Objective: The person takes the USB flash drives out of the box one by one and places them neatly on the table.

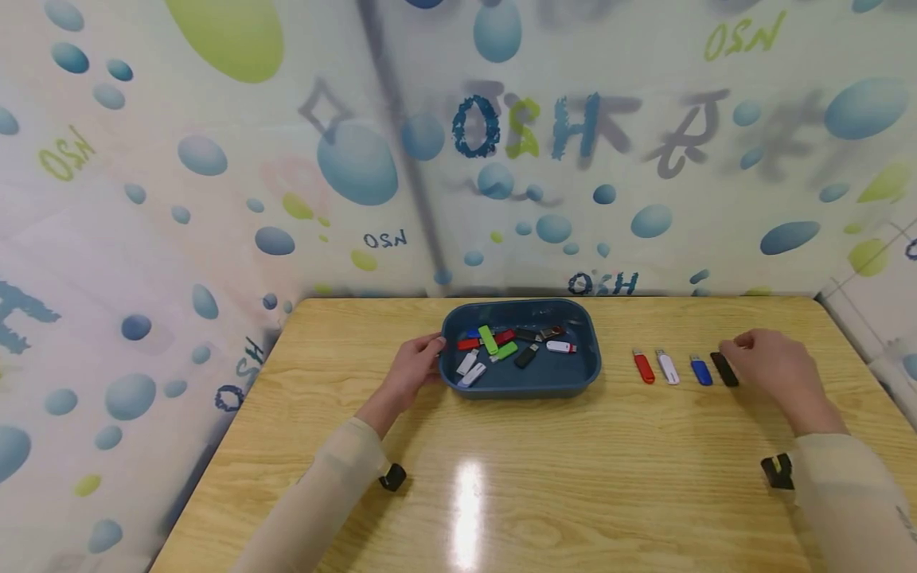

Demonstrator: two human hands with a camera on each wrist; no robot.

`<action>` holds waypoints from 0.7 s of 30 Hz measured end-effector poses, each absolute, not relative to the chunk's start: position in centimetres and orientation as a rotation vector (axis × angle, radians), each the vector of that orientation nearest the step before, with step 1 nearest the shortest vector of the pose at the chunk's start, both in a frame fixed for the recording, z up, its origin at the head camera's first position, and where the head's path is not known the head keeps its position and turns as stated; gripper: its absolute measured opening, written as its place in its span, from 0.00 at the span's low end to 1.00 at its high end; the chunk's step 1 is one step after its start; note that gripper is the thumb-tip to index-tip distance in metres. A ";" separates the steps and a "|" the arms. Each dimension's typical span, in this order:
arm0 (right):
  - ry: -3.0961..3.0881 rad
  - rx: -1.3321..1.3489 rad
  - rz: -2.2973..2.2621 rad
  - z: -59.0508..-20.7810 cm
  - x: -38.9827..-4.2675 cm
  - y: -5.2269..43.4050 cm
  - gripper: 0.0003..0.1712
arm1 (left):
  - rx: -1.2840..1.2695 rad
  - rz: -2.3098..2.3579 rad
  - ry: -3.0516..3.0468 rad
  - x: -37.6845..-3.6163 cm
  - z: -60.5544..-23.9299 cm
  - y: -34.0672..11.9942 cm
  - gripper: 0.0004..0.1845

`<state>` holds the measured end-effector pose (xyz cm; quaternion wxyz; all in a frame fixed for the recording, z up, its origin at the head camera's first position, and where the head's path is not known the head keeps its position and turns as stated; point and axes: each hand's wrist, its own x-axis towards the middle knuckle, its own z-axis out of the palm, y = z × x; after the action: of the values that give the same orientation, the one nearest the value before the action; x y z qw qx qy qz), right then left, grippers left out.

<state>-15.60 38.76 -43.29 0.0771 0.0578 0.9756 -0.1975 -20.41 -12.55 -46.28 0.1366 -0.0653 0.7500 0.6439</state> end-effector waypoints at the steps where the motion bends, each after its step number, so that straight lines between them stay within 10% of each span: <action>1: 2.947 0.178 -0.615 -42.9 -15.6 38.3 0.36 | -0.187 1.866 2.172 -20.4 -46.2 -12.5 0.25; 21: 3.059 -0.245 -1.020 -38.2 -16.0 23.2 0.31 | -0.120 1.899 2.130 -20.1 -46.4 -12.5 0.26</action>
<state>-16.02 23.16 -38.18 -0.0460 -0.0756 0.9449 -0.3152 -20.09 -12.52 -46.41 0.1425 -0.0414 0.7382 0.6580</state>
